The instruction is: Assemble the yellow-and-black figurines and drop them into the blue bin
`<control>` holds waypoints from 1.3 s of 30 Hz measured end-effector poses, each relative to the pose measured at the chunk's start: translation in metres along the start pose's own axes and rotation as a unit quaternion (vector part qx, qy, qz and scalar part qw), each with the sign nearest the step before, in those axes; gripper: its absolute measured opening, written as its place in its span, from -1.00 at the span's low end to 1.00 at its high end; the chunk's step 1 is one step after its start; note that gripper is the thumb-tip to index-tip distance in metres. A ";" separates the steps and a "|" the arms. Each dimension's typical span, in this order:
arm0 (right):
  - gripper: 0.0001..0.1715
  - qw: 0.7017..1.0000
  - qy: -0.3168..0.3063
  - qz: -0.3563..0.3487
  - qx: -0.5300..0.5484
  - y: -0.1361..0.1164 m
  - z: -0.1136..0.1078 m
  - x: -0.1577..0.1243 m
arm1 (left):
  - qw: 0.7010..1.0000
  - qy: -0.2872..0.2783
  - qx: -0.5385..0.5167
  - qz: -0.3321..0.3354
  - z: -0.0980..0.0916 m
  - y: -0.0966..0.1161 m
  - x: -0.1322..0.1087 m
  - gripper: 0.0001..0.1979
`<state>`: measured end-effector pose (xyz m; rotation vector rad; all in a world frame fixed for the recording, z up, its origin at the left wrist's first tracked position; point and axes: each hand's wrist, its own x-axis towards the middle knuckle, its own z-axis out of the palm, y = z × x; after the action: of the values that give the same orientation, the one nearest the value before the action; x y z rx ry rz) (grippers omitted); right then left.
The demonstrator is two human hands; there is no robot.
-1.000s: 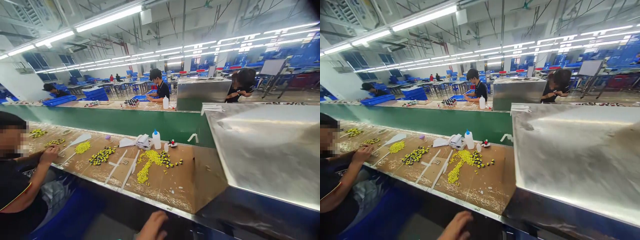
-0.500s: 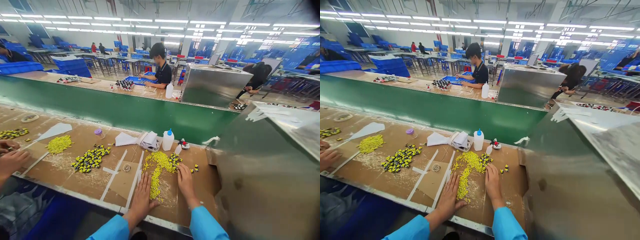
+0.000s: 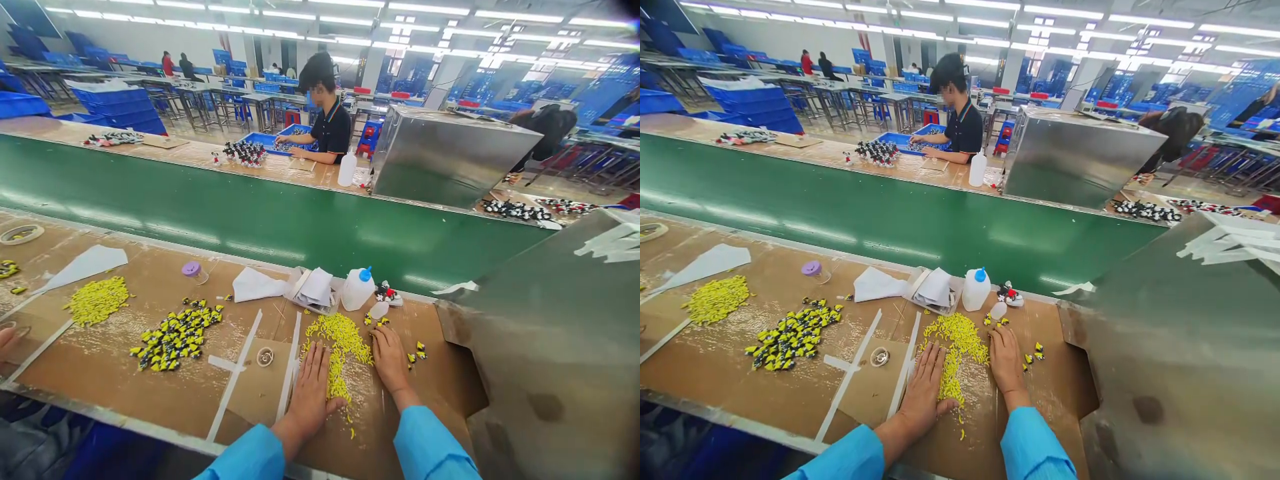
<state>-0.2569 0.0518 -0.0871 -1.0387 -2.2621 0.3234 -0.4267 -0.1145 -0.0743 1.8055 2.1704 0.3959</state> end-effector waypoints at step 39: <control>-0.53 0.978 -0.137 -0.084 0.133 -0.053 0.044 0.027 | 0.997 0.070 -0.017 -0.021 -0.009 -0.016 0.075 -0.56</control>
<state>-0.3299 0.0388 -0.0858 -0.6943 -2.4441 0.7120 -0.4577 -0.0440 -0.0760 1.7594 2.2756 0.5616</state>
